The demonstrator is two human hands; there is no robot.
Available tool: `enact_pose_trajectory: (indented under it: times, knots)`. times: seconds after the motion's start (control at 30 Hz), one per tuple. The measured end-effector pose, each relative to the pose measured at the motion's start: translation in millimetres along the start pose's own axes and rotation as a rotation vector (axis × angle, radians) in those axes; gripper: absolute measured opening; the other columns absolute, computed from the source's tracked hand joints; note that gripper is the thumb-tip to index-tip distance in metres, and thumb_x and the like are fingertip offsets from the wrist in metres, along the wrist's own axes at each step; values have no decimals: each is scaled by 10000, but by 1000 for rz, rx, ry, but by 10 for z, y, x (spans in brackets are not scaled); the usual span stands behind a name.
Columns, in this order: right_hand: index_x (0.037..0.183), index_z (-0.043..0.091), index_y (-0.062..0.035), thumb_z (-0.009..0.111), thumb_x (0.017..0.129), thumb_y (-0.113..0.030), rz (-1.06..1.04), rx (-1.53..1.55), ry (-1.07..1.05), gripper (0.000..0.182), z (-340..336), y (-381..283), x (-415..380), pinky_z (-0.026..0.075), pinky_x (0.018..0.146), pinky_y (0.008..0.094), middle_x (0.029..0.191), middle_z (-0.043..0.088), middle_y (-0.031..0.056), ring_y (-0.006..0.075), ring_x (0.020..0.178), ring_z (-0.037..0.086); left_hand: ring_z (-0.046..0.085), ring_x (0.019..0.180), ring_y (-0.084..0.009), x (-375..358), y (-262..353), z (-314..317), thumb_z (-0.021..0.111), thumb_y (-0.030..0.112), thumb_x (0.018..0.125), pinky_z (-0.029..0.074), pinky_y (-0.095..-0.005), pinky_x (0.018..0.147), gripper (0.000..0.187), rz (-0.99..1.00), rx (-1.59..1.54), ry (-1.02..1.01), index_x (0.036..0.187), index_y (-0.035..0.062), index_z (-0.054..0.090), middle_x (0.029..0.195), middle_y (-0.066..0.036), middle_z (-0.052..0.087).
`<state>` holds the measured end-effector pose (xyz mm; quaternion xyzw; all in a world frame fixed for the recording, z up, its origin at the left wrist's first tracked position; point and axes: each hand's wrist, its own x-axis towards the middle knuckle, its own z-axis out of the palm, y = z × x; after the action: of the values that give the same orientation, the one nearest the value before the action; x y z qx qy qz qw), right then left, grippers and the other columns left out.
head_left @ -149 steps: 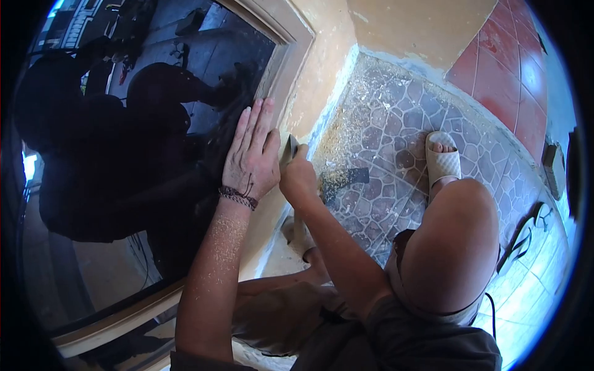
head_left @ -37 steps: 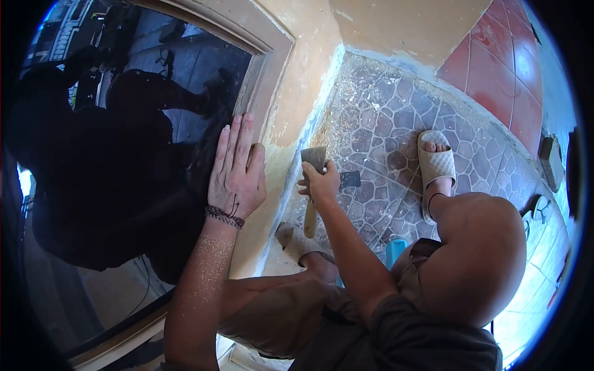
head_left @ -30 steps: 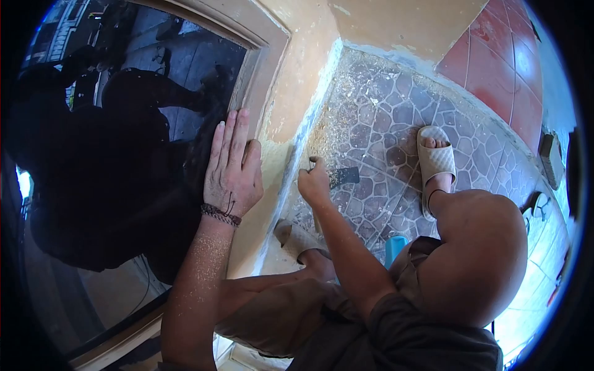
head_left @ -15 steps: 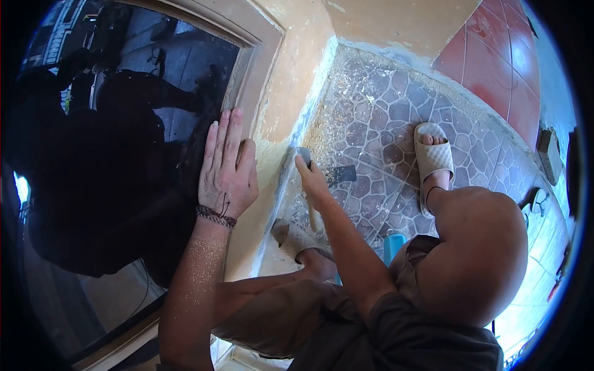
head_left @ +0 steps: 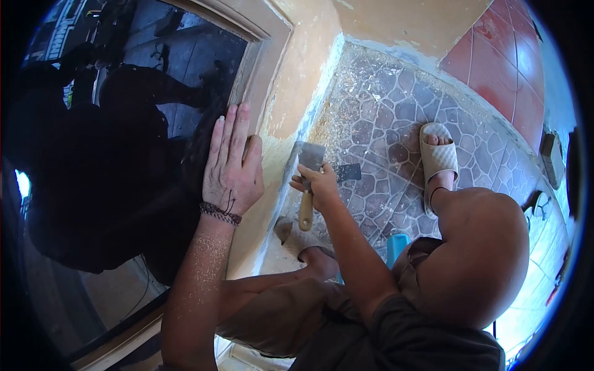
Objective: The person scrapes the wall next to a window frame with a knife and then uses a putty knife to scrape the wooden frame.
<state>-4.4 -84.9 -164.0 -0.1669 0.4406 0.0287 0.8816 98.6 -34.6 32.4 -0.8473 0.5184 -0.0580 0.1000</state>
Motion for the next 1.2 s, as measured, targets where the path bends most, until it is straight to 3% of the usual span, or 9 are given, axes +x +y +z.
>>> enact_pose_trajectory:
  times: [0.27,0.37,0.47,0.57,0.67,0.77,0.9,0.93,1.2]
  knots:
    - [1386,310,-123,425,868,-138,-187,-1200,160,531,378,-302,-354,431,867,486,1007,598,304,432,953,587,285,1338,-375,2,-2,-1,603,81,725,224,-482,1110,309,-5,-4,4,1012,-25,557,1420,-246,309]
    - [1421,265,-151,422,853,-107,-106,-1342,75,591,490,-389,-336,486,776,476,994,609,288,415,900,615,283,1338,-375,-10,1,9,604,83,724,219,-481,1112,310,-2,0,10,1012,-21,556,1422,-245,308]
    - [1440,228,-154,418,842,-78,-73,-1117,0,632,434,-194,-185,520,663,446,975,616,283,393,830,639,282,1339,-375,-2,5,8,606,80,722,218,-483,1112,310,-3,-4,13,1011,-18,555,1423,-243,305]
    - [1439,154,-49,475,813,-84,-67,-1197,-49,704,485,-236,-191,461,869,443,1063,588,301,420,997,588,279,1340,-375,-6,5,5,605,84,726,219,-483,1112,305,-3,-7,10,1009,-18,552,1426,-242,302]
    - [1420,168,-2,457,822,-71,-94,-1070,-14,668,493,-359,117,450,890,442,1078,577,314,430,1019,574,277,1342,-373,1,-3,-8,599,90,735,218,-480,1113,298,-1,5,-7,1007,-20,549,1427,-242,300]
    - [1324,354,-19,417,817,-27,-245,-1219,-75,511,337,-288,172,520,699,439,1051,570,341,444,889,617,274,1344,-370,-15,3,-8,590,94,745,217,-478,1113,286,0,-2,-8,1003,-22,546,1428,-241,299]
    - [1262,411,9,418,819,-27,-312,-1256,55,444,411,-209,139,518,708,438,1031,573,347,431,910,618,274,1346,-365,-15,-13,5,581,89,754,216,-471,1114,267,3,-22,22,993,-26,545,1429,-238,299]
    - [1291,336,61,444,823,-41,-69,-1085,-38,491,449,-436,132,445,902,445,1054,569,340,434,1035,563,274,1346,-364,-32,-3,6,579,89,756,216,-468,1114,263,0,-20,16,990,-26,544,1430,-238,299]
    - [1265,338,81,443,828,-31,-149,-1154,19,463,617,-534,61,450,875,466,1056,566,340,447,1022,562,278,1347,-355,-18,-19,-7,569,83,769,221,-460,1114,239,3,-27,30,980,-27,543,1435,-229,298]
